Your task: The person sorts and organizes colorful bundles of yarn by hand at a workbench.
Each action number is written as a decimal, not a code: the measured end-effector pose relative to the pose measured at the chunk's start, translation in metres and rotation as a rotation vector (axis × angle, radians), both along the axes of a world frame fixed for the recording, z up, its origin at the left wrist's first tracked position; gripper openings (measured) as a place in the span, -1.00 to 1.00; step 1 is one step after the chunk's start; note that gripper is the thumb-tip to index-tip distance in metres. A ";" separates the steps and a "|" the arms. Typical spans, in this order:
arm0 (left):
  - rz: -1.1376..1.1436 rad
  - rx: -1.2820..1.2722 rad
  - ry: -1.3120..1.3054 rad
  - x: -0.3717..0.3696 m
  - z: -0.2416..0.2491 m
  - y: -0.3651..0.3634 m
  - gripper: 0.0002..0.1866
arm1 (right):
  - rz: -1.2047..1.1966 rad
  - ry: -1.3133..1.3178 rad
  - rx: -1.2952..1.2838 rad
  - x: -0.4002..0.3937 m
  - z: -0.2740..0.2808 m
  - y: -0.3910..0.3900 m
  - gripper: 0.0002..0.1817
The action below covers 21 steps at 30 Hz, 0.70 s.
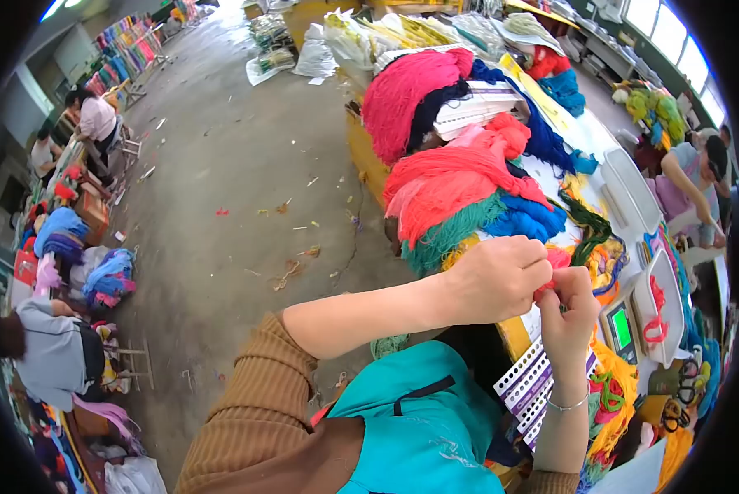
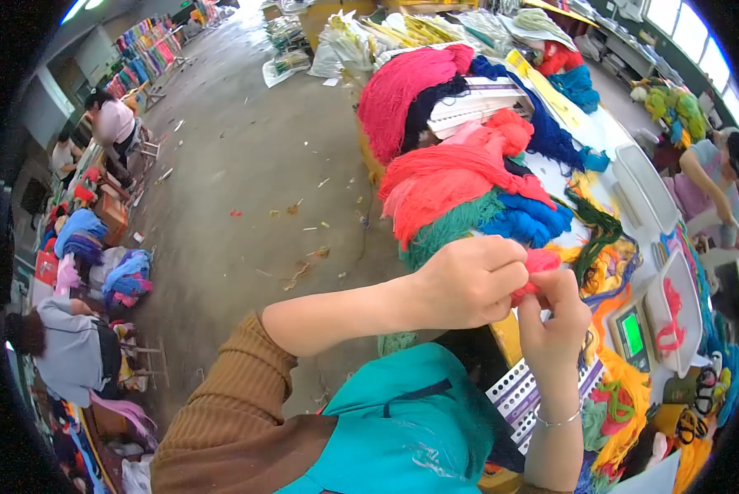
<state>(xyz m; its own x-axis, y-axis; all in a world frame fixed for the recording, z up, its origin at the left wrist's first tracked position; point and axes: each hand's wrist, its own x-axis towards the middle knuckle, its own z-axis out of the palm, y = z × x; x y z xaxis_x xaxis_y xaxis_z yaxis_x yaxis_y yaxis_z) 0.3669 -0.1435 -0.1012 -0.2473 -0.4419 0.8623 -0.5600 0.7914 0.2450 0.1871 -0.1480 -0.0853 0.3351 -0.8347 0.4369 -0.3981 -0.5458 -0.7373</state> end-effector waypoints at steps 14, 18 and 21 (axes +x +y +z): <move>-0.227 0.389 0.442 -0.006 -0.007 0.010 -0.61 | 0.106 -0.511 0.399 0.006 -0.003 0.002 -0.85; 0.000 0.019 0.050 0.007 -0.007 0.006 -0.64 | 0.135 -0.353 0.332 0.001 -0.005 0.001 -0.87; -0.100 0.055 0.215 0.004 0.000 0.009 -0.65 | 0.176 -0.750 0.672 0.005 -0.005 -0.001 -0.91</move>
